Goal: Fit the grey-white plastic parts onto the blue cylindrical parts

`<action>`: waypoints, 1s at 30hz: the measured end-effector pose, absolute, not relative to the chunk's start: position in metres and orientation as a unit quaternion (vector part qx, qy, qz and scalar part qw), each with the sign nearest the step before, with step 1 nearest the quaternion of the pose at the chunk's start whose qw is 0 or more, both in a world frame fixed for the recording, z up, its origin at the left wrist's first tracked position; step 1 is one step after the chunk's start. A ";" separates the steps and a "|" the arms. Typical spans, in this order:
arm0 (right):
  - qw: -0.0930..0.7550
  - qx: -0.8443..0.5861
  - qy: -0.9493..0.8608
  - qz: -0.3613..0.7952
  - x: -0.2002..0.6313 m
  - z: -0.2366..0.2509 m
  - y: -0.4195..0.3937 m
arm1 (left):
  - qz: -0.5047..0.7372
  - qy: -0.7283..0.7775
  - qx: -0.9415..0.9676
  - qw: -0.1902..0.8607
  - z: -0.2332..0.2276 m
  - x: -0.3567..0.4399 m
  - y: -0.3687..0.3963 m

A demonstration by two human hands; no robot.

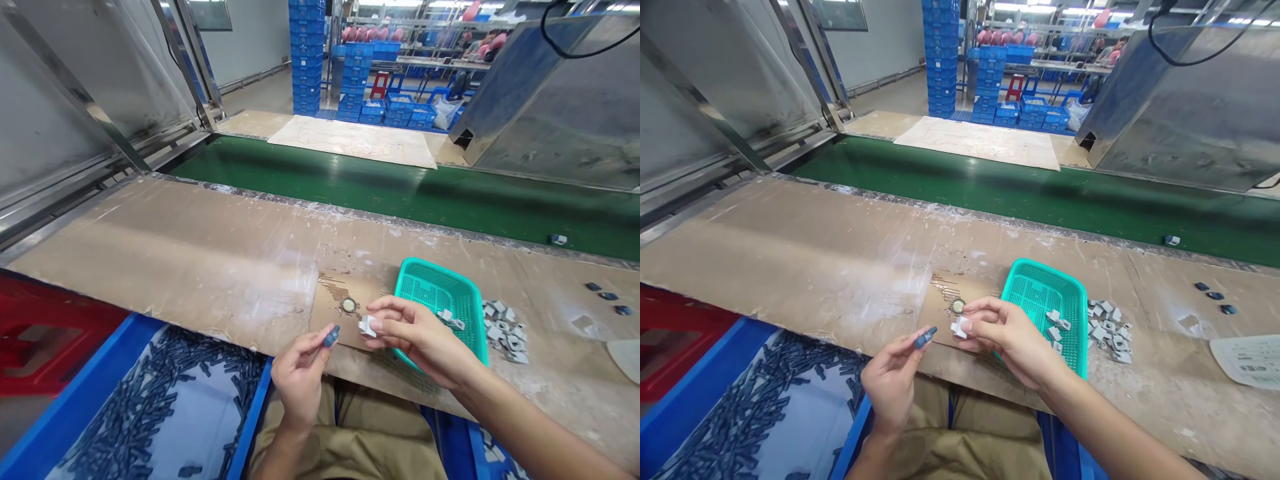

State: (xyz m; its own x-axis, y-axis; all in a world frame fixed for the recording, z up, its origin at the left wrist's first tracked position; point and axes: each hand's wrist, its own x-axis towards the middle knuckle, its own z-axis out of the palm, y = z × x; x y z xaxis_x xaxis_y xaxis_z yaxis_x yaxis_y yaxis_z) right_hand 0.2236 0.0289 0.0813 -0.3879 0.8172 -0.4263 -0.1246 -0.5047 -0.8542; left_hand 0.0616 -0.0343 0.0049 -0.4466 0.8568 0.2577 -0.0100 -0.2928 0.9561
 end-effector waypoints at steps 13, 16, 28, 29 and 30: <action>0.320 -0.461 -0.374 0.738 0.232 0.098 0.004 | 0.660 0.392 0.614 0.184 0.017 0.067 -0.037; 0.358 -0.484 -0.429 0.673 0.235 0.101 0.002 | 0.671 0.439 0.422 0.423 0.024 0.077 -0.036; 0.349 -0.477 -0.603 0.537 0.239 0.103 -0.012 | 0.547 0.384 0.262 0.696 0.046 0.075 -0.038; 0.339 -0.476 -0.607 0.538 0.240 0.103 -0.012 | 0.538 0.385 0.274 0.698 0.045 0.074 -0.037; 0.331 -0.474 -0.610 0.542 0.241 0.103 -0.011 | 0.529 0.387 0.285 0.699 0.045 0.072 -0.036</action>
